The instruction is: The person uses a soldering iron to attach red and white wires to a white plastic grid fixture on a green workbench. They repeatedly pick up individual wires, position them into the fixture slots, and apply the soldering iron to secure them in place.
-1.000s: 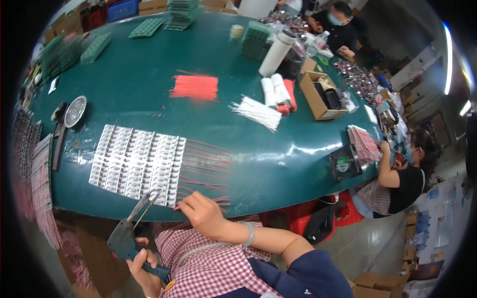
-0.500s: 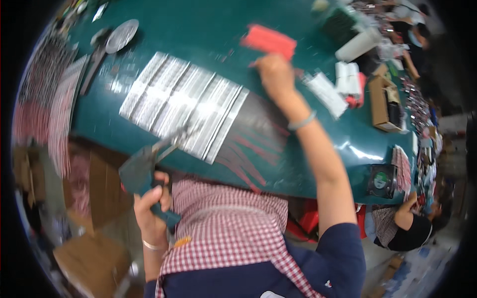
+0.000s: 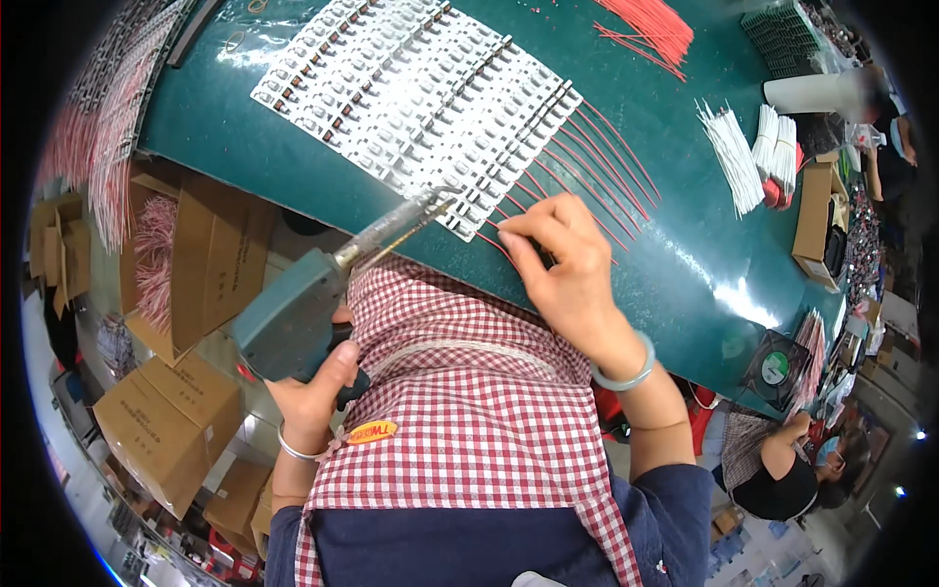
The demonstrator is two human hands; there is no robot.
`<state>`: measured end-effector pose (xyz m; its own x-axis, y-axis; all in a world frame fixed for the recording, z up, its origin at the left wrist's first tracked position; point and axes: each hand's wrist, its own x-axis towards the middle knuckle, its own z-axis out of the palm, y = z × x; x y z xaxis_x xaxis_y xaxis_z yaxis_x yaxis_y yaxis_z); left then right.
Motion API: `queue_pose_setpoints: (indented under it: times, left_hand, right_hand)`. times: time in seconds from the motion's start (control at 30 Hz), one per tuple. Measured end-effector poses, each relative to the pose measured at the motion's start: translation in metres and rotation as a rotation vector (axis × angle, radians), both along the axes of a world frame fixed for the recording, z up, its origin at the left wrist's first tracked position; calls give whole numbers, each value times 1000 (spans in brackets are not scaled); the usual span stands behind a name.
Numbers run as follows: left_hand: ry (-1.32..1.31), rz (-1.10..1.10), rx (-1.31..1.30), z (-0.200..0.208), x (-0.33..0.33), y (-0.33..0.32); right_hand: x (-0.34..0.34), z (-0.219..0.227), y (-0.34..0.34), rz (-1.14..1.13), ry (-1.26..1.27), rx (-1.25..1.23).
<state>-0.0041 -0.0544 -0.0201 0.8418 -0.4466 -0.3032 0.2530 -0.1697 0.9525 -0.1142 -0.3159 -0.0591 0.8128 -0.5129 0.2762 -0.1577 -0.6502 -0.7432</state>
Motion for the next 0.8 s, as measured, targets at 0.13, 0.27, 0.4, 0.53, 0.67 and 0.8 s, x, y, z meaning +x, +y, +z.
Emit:
queue_pose_setpoints:
  times: [0.13,0.27,0.4,0.53,0.67,0.8]
  left_hand:
    - [-161,-127,83,-13,-6,13]
    - [-259,-222,140,-22,-11,22]
    - [-134,-161,127,-20,-13,19]
    - [-144,-79,75,-25,-14,11]
    - [-103,-34,84,-20,-12,-2]
    - [-74,11,-17,-29,-9,-14]
  right_hand:
    - [2,-12,21,-77,27,0]
    - [7,-17,27,-107,16,-60]
    - [7,-17,26,-97,32,-88]
    - [8,-15,24,-57,44,-72]
    - [6,-12,19,-31,62,-55]
    - [-6,0,7,-36,106,-20]
